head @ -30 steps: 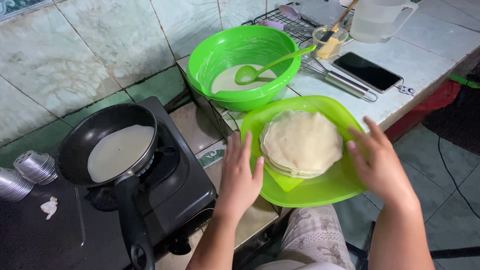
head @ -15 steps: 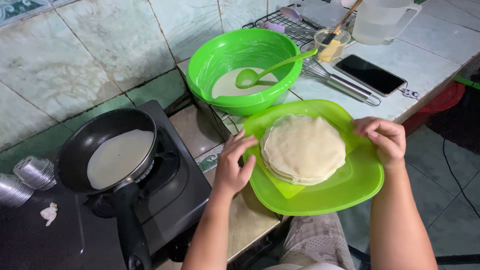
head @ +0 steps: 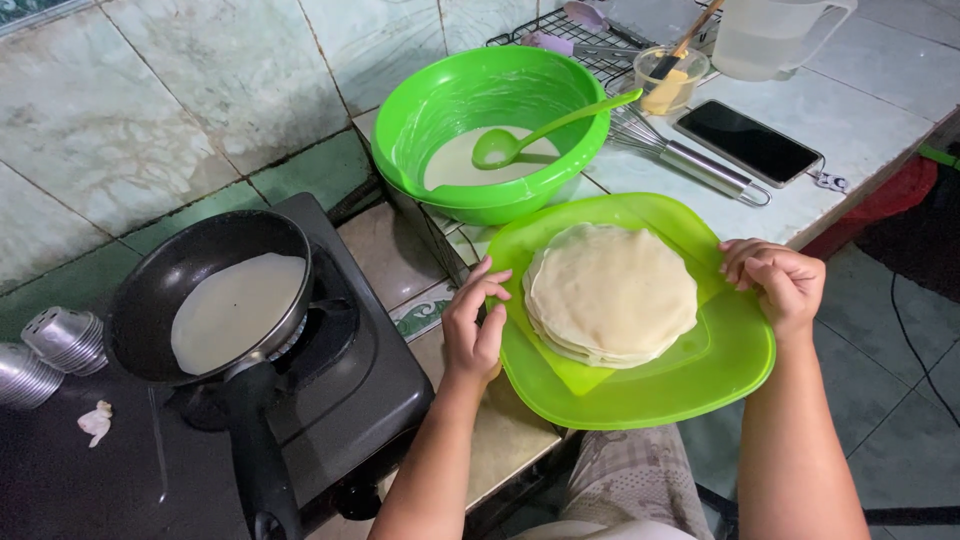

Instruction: Pouring batter into a pan, cooking it, and stacking the resulting wraps on a plate.

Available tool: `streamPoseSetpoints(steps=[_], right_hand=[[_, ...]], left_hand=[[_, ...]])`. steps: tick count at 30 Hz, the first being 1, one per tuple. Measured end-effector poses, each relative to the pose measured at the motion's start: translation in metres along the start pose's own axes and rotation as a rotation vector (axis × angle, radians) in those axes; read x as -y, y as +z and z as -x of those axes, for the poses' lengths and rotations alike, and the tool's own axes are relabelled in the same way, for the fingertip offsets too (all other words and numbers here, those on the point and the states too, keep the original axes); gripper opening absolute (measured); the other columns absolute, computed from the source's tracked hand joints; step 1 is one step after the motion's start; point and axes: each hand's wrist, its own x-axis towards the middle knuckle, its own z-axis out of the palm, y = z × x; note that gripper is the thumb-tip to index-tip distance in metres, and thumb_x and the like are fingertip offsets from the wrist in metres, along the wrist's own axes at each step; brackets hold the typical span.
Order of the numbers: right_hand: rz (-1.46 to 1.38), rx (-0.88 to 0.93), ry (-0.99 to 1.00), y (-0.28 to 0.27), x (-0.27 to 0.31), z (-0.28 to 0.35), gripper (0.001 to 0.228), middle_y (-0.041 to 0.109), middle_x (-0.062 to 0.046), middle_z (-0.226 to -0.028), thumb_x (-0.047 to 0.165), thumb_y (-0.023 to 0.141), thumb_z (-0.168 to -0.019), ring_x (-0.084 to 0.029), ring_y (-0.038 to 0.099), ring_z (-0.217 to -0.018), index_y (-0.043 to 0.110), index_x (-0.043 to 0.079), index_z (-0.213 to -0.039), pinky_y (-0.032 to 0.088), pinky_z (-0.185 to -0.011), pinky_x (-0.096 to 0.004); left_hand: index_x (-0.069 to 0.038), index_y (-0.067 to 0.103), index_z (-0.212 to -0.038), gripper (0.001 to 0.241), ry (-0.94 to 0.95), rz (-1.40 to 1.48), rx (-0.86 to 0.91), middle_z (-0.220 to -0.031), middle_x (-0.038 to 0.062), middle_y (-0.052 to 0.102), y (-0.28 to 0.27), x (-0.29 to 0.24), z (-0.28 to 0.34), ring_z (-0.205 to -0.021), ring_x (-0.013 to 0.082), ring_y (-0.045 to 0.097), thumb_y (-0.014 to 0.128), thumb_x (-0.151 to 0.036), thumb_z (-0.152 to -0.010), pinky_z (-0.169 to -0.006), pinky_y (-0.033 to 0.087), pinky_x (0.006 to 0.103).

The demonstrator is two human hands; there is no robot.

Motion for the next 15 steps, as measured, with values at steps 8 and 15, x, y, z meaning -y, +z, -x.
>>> streamPoseSetpoints(steps=[8,15], right_hand=[[0.001,-0.018,0.020,-0.0017,-0.0023,0.0009,0.032,0.060,-0.014,-0.068,-0.005,0.046,-0.095,-0.025,0.060,-0.073,0.055,-0.006,-0.064,0.053,-0.101,-0.045],[0.017,-0.013,0.025,-0.0001,0.0006,-0.0003,0.032,0.060,-0.013,-0.067,-0.005,0.047,-0.095,-0.025,0.060,-0.072,0.054,-0.006,-0.064,0.053,-0.100,-0.046]], left_hand=[[-0.001,0.062,-0.098,0.014,-0.024,-0.032,0.046,-0.128,0.020,0.072,-0.0042,-0.0007,-0.0009,-0.145,0.0399,0.051,0.055,-0.007,-0.087,-0.115,0.042,0.0465],[-0.002,0.063,-0.102,0.017,-0.090,-0.017,0.096,-0.129,0.018,0.072,-0.0068,0.0011,-0.0048,-0.146,0.0368,0.050,0.058,-0.003,-0.086,-0.117,0.040,0.0441]])
